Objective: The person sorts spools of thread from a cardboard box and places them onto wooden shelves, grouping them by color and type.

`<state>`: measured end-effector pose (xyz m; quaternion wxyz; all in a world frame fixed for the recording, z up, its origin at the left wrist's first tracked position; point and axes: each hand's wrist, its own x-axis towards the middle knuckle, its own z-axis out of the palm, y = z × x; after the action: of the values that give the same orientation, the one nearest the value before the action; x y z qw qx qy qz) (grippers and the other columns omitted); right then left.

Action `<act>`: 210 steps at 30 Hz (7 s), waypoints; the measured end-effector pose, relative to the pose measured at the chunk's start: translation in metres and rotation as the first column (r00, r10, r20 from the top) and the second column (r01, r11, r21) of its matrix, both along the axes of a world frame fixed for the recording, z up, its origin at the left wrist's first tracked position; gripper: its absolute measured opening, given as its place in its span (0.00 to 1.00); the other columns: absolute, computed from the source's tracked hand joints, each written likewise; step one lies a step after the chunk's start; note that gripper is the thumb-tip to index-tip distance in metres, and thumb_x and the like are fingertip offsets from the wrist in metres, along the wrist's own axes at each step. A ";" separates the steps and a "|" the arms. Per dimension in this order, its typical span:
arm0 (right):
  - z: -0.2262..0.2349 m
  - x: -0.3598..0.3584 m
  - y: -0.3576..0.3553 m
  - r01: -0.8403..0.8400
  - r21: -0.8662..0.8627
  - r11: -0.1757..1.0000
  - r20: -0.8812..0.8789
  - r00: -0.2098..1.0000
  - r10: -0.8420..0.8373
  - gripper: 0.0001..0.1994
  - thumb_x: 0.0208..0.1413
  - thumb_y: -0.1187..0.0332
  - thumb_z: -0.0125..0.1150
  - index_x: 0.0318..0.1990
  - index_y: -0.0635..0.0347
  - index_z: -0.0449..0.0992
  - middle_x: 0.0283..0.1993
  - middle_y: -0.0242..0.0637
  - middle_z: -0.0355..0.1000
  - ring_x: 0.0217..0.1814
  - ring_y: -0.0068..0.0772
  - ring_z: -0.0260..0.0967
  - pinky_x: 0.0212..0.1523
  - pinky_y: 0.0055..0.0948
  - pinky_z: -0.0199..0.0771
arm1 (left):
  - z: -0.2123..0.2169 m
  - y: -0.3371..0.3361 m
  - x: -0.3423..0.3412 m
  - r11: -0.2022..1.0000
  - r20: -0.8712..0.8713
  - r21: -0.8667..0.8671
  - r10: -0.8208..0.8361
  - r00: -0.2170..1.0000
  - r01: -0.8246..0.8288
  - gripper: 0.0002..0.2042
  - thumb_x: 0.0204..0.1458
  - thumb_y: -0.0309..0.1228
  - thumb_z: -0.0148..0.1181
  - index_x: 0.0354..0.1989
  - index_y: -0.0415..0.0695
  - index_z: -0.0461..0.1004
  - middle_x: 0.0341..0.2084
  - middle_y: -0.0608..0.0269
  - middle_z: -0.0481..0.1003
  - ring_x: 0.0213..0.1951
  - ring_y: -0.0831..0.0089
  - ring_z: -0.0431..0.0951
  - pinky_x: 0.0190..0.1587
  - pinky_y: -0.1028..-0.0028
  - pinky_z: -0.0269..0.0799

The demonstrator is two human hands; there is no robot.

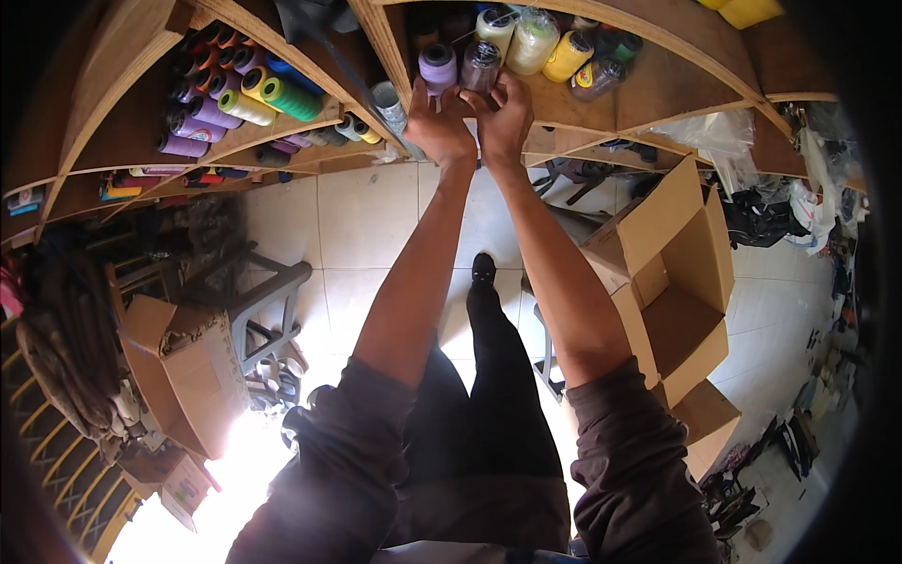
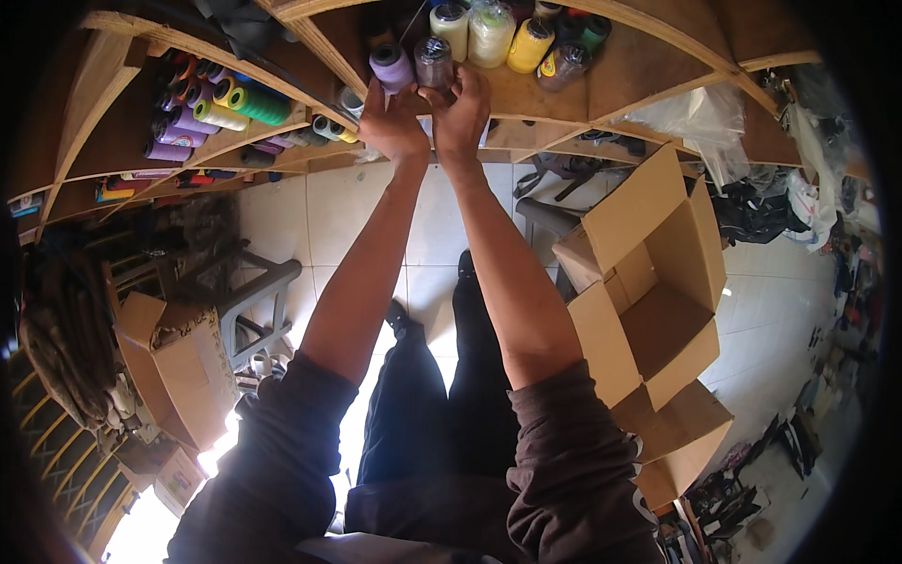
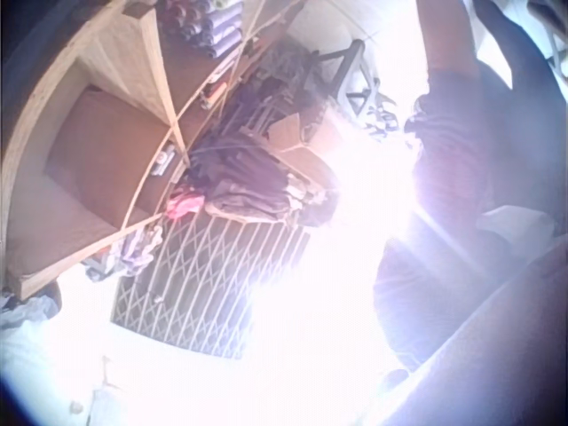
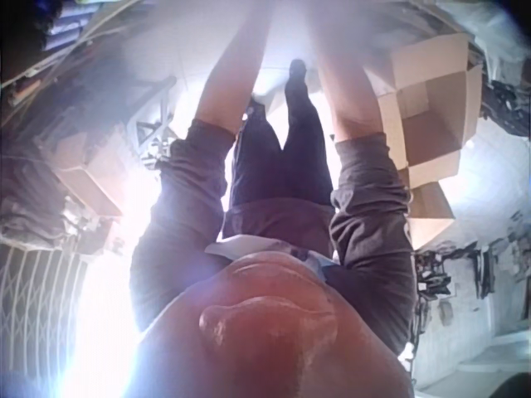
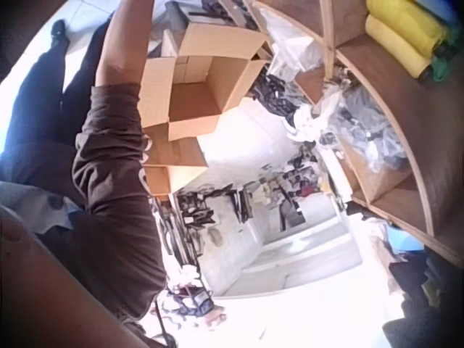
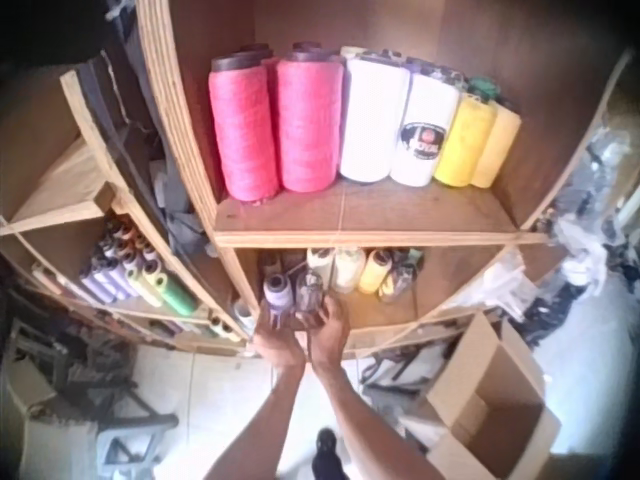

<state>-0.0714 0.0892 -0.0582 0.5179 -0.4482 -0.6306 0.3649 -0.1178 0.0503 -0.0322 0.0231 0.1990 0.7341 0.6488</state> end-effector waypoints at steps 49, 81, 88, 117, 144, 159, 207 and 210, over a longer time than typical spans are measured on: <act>0.180 0.581 -0.492 0.891 -0.301 0.339 0.243 0.415 -0.877 0.13 0.50 0.70 0.53 0.41 0.69 0.73 0.34 0.41 0.72 0.35 0.36 0.72 0.35 0.29 0.71 | 0.173 -0.354 0.560 -0.554 -0.021 -0.179 -0.824 -0.566 0.813 0.08 0.48 0.24 0.60 0.37 0.40 0.73 0.30 0.54 0.75 0.33 0.53 0.75 0.38 0.61 0.69; 0.137 0.719 -0.491 0.586 -0.637 0.501 -0.659 -0.075 -0.749 0.24 0.55 0.60 0.55 0.57 0.59 0.63 0.52 0.40 0.68 0.52 0.38 0.68 0.54 0.40 0.68 | 0.135 -0.281 0.651 -0.363 0.364 0.158 -0.843 -0.396 0.918 0.36 0.33 0.25 0.75 0.53 0.37 0.61 0.47 0.52 0.69 0.49 0.66 0.73 0.52 0.69 0.71; 0.267 0.581 -0.401 0.494 -0.425 0.758 -0.525 0.548 -0.651 0.33 0.57 0.50 0.49 0.64 0.63 0.56 0.59 0.45 0.64 0.60 0.38 0.63 0.61 0.36 0.61 | 0.237 -0.243 0.465 -0.250 0.121 0.575 -0.916 -0.383 0.779 0.43 0.27 0.21 0.75 0.57 0.34 0.58 0.49 0.50 0.69 0.51 0.66 0.72 0.54 0.69 0.69; 0.072 0.132 -0.103 0.000 -0.250 0.968 -0.205 0.977 -0.052 0.33 0.42 0.72 0.73 0.57 0.61 0.63 0.50 0.35 0.69 0.49 0.27 0.68 0.51 0.27 0.67 | 0.110 -0.099 0.038 0.788 -0.119 -0.368 -0.566 0.816 0.493 0.27 0.31 0.31 0.75 0.42 0.38 0.72 0.38 0.51 0.76 0.42 0.59 0.77 0.48 0.67 0.70; -0.002 0.080 0.021 0.243 -0.058 0.968 -0.060 0.967 -0.246 0.29 0.33 0.80 0.73 0.49 0.65 0.69 0.47 0.44 0.65 0.49 0.39 0.67 0.40 0.31 0.78 | 0.008 0.024 0.081 0.990 -0.266 -0.020 -0.139 0.954 0.139 0.21 0.46 0.20 0.62 0.51 0.41 0.66 0.45 0.48 0.73 0.43 0.50 0.78 0.38 0.62 0.77; 0.042 0.130 -0.072 0.170 -0.310 0.935 -0.220 0.944 -0.245 0.12 0.48 0.81 0.60 0.41 0.63 0.74 0.35 0.37 0.74 0.36 0.28 0.73 0.39 0.24 0.74 | 0.031 -0.037 0.121 0.926 0.269 0.172 -0.373 0.888 0.336 0.07 0.51 0.19 0.60 0.39 0.31 0.75 0.32 0.54 0.79 0.31 0.69 0.80 0.31 0.76 0.78; -0.069 0.561 -0.451 0.661 -0.750 -0.005 0.634 0.718 -0.286 0.18 0.54 0.57 0.53 0.42 0.63 0.75 0.44 0.48 0.73 0.48 0.53 0.71 0.47 0.49 0.71 | -0.082 -0.321 0.598 -0.466 0.475 -0.873 -0.879 0.033 0.145 0.49 0.30 0.35 0.78 0.56 0.30 0.48 0.53 0.35 0.61 0.56 0.46 0.64 0.58 0.58 0.63; -0.061 0.573 -0.455 0.593 -0.804 -0.037 0.587 0.783 -0.207 0.19 0.54 0.54 0.51 0.38 0.65 0.75 0.38 0.52 0.74 0.41 0.57 0.73 0.43 0.48 0.73 | -0.084 -0.315 0.586 -0.442 0.446 -0.885 -0.895 -0.004 0.148 0.50 0.28 0.39 0.79 0.54 0.31 0.49 0.54 0.38 0.62 0.57 0.49 0.64 0.58 0.59 0.63</act>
<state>0.5014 -0.3657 -0.1190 0.0720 -0.8837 -0.1321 0.4432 0.4686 -0.2649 -0.1164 0.2907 0.7430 0.5574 -0.2298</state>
